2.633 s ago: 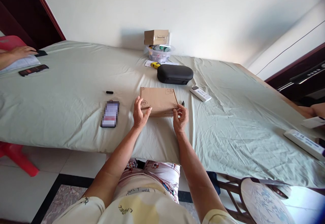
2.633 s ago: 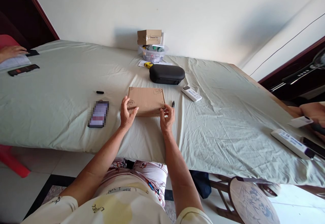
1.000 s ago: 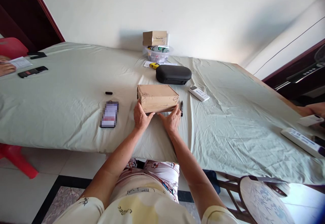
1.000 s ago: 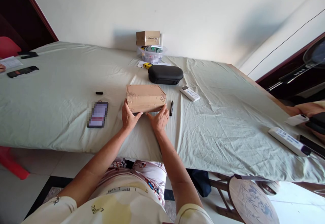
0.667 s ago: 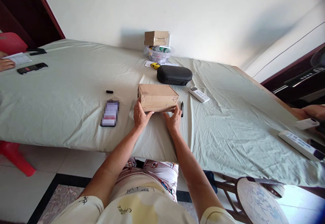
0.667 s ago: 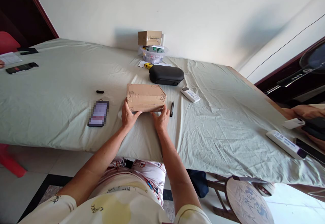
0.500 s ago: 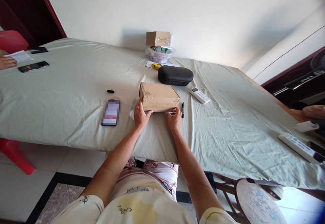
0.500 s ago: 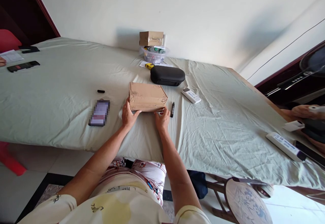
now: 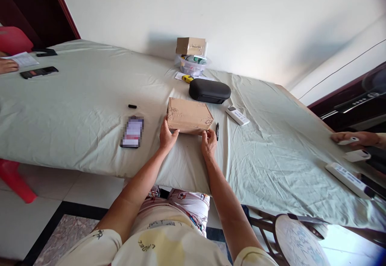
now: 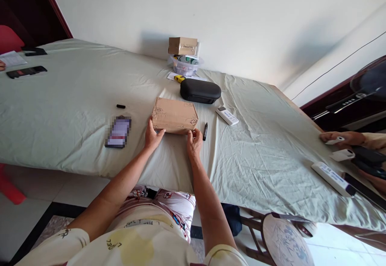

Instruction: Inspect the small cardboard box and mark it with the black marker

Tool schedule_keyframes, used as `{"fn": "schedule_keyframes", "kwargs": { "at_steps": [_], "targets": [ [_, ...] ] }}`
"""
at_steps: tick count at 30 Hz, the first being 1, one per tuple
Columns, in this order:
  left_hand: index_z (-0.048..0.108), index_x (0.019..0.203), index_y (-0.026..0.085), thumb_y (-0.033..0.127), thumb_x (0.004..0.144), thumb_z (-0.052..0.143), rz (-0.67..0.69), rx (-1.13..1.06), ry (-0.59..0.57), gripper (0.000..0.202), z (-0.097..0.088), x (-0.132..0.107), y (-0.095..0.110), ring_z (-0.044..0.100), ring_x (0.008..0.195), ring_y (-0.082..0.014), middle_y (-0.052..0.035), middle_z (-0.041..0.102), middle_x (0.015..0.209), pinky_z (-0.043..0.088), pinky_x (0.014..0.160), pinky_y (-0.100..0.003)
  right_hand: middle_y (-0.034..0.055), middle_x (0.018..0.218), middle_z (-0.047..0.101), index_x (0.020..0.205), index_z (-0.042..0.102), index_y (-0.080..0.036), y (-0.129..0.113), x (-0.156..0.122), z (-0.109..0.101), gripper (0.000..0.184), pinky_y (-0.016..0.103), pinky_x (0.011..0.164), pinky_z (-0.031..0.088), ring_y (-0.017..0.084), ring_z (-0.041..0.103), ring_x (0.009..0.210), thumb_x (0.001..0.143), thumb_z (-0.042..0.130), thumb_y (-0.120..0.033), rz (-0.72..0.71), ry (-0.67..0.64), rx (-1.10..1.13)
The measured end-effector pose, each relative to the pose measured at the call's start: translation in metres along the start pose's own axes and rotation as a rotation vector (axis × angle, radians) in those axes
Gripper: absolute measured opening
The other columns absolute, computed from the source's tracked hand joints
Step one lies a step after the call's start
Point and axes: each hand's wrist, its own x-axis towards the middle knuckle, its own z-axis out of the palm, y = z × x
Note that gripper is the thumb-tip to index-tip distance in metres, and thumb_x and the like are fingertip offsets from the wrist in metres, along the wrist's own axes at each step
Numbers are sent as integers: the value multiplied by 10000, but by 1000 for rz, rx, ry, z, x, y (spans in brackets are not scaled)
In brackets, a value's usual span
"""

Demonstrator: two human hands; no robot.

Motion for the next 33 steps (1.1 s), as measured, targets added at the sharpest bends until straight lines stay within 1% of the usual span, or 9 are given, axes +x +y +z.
{"fn": "schedule_keyframes", "kwargs": {
  "at_steps": [4,8,13,17,20,22,25,29,33],
  "targets": [
    [452,1483,167,465,874,799,-36,-16,-18,762,-4,0,4,603,1416,-372,-226,603,1504,480,1203,-502,55,825,651,865,591,-204,-9,-2,-4,573,374,804,483,215,593,798,923,452,-757,30,-8,-13],
    [495,1403,175,614,900,729,-37,-36,9,708,-8,1,4,612,1377,-369,-213,637,1404,498,1154,-503,29,779,608,827,560,-215,-11,-2,-6,643,349,759,460,199,561,750,916,392,-830,41,4,-22],
    [559,1197,207,659,912,691,-8,-58,84,551,-10,5,1,646,1237,-314,-139,661,1223,520,1083,-456,-2,743,580,818,560,-229,-9,-3,-8,646,317,719,436,178,536,717,932,381,-839,29,8,1],
    [536,1045,219,644,911,685,-104,-115,105,470,-12,6,3,673,1051,-264,-95,656,1086,552,977,-417,23,792,611,857,596,-214,-7,-4,-8,648,332,753,457,191,564,771,946,385,-820,11,24,0],
    [536,1048,217,625,895,703,-126,-137,99,466,-10,5,5,686,1002,-261,-101,663,1074,568,951,-422,46,861,630,969,618,-193,-4,-5,-4,631,349,772,487,200,584,810,948,429,-795,9,73,16],
    [545,1170,203,611,909,685,-83,-160,104,505,-8,3,6,695,1052,-273,-132,675,1151,570,979,-435,70,966,649,1139,622,-180,-2,-5,-2,627,366,805,513,205,611,860,958,461,-758,-17,121,22],
    [495,1417,178,596,955,623,65,-135,155,637,-6,1,5,649,1265,-310,-204,628,1366,527,1107,-471,109,1136,644,1349,575,-201,0,-3,-2,607,414,877,541,226,642,976,985,502,-681,-154,211,-57],
    [572,1468,172,529,1024,543,336,54,167,570,-7,-3,4,526,1466,-347,-239,525,1535,425,1232,-510,143,1228,642,1321,633,-211,-5,0,-7,419,487,988,510,277,629,1140,1030,542,-499,-453,296,-257],
    [693,1387,235,365,1046,513,527,253,108,407,-7,-11,7,439,1566,-336,-185,507,1623,312,1304,-550,125,1235,669,1271,692,-234,-21,-9,-6,287,464,1032,447,266,618,1176,1037,543,-308,-684,266,-401]
  ]
}}
